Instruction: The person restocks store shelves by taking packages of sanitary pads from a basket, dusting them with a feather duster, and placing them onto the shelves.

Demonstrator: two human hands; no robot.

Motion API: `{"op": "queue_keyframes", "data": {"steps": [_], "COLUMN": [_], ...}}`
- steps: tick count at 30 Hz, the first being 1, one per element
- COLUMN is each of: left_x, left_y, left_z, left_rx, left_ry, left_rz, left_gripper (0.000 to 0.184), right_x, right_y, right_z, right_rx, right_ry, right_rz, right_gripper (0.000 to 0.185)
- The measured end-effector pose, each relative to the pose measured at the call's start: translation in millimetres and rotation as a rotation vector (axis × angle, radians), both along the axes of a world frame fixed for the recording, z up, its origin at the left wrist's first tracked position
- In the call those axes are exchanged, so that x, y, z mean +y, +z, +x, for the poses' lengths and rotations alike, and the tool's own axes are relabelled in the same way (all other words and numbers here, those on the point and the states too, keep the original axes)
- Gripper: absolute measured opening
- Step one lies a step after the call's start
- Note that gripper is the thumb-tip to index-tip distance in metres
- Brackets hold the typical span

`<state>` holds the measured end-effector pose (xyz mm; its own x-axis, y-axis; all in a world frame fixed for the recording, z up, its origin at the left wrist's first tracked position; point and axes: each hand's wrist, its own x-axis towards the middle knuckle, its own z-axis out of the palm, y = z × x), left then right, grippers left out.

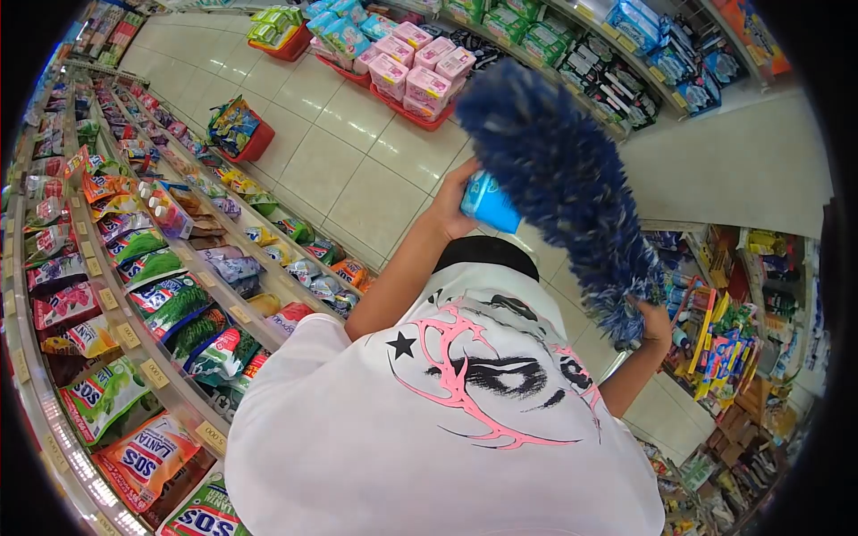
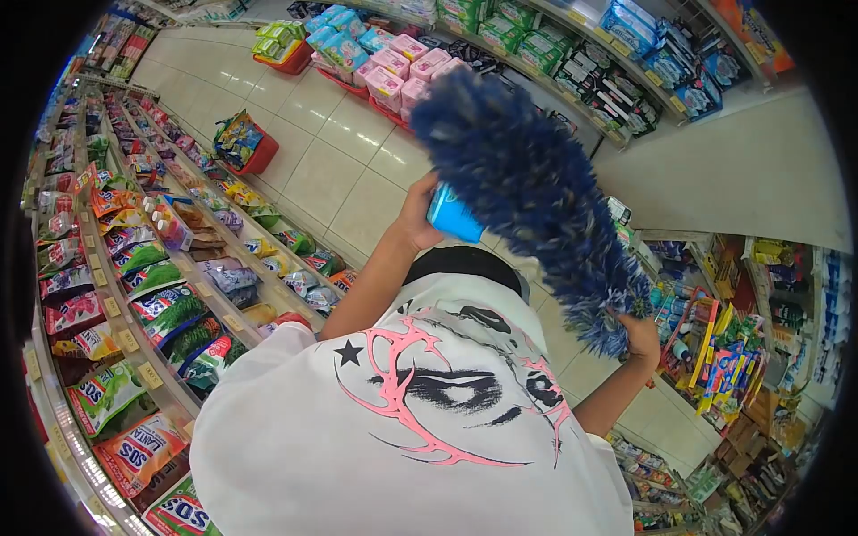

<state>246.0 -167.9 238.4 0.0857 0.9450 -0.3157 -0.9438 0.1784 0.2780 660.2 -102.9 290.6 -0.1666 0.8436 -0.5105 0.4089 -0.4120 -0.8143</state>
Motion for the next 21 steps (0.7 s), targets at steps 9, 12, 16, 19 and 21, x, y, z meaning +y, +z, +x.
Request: {"op": "queue_keyframes", "data": {"steps": [9, 12, 16, 19, 21], "left_x": [-1, 0, 2, 2, 1], "left_y": [9, 2, -11, -11, -9], "left_z": [-6, -10, -10, -8, -7], "left_rx": [0.013, -0.045, 0.002, 0.014, 0.022], "left_ry": [-0.033, 0.004, 0.068, 0.046, 0.034], "left_rz": [-0.004, 0.046, 0.125, 0.099, 0.083], "left_gripper": [0.06, 0.067, 0.061, 0.06, 0.06], "right_x": [10, 16, 22, 25, 26], "right_y": [9, -5, -34, -8, 14], "right_z": [-5, 41, 89, 62, 28], "right_rx": [-0.032, -0.439, -0.551, -0.527, -0.469], "right_ry": [-0.163, 0.197, 0.629, 0.54, 0.505], "right_rz": [0.114, 0.175, 0.56, 0.211, 0.162], "right_gripper": [0.046, 0.048, 0.054, 0.055, 0.054]}}
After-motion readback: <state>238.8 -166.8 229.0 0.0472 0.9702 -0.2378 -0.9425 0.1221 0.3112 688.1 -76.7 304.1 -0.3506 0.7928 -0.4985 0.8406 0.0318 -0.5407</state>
